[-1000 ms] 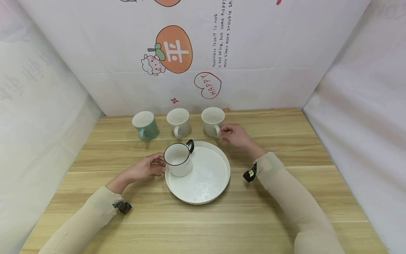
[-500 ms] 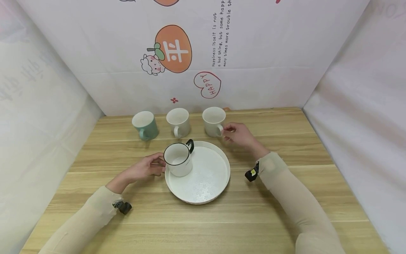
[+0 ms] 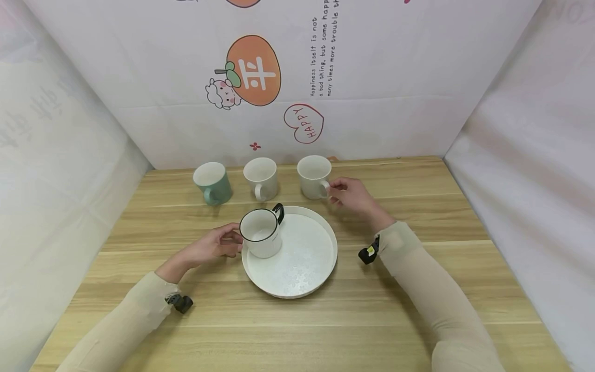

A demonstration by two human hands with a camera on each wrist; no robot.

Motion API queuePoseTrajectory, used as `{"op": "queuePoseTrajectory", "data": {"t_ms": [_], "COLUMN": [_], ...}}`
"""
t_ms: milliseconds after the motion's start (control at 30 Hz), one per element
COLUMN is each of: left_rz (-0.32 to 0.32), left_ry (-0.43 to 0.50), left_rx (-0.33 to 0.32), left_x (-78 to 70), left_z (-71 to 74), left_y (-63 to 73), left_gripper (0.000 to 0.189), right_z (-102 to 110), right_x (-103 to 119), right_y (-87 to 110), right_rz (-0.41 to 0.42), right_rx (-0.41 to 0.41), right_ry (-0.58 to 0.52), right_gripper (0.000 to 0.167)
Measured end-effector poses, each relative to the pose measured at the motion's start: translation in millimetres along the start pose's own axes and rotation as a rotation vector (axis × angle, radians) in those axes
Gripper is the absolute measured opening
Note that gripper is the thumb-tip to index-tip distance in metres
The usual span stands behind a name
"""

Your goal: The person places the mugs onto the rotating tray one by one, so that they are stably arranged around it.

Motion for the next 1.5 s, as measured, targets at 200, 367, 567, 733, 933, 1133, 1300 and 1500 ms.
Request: {"op": "queuePoseTrajectory", "data": {"t_ms": [200,367,567,733,933,1133,1300,1500], "left_rz": [0.011,0.013,0.015,0.017,0.014,0.013,0.015,0.015], "left_ry": [-0.004,-0.003,0.003,0.003,0.002,0.002,0.001,0.003], "left_rx": [-0.004,-0.002,-0.006,-0.010,-0.007,-0.004,-0.004,-0.004], "left_x": [1.1,1.6,1.1,2.5,2.9,1.0,0.5,0.5], "left_z": [0.8,0.7,0.8,1.2,1.0,0.6,0.2,0.7], "left_y": [-0.8,-0.9,-0.4,-0.7,-0.7,0.3,0.8,0.6], "left_gripper": [0.056,0.056,0.056,0.057,0.056,0.056,0.057,0.058], "right_z": [-5.4,-5.9,-3.5,-2.6,-1.8,-2.4,-3.1,-2.4], "right_x": [4.8,2.6,-0.2,3.4,4.1,3.0,0.7,1.7], "right_y": [-2.5,-7.3,-9.0,-6.4,-5.0,-5.2,-5.3,-4.6], "right_rz": [-0.028,-0.045,-0.055,-0.032,0.003,0.026,0.034,0.040], "right_rx": [0.003,0.000,-0.015,-0.055,-0.102,-0.103,-0.105,-0.114], "right_ry": [-0.033,-0.042,-0.016,0.020,0.051,0.049,0.045,0.064], "right_gripper": [0.035,0.033,0.034,0.034,0.033,0.034,0.035,0.032]}}
Point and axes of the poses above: each hand's wrist, its own y-axis away from the middle knuckle, its own z-axis out of the back of the hand, x = y × z, the point moved 7 cm from there along -y, towards the middle knuckle, and after that the axes turned 4 degrees about x, right-handed, at the moved point
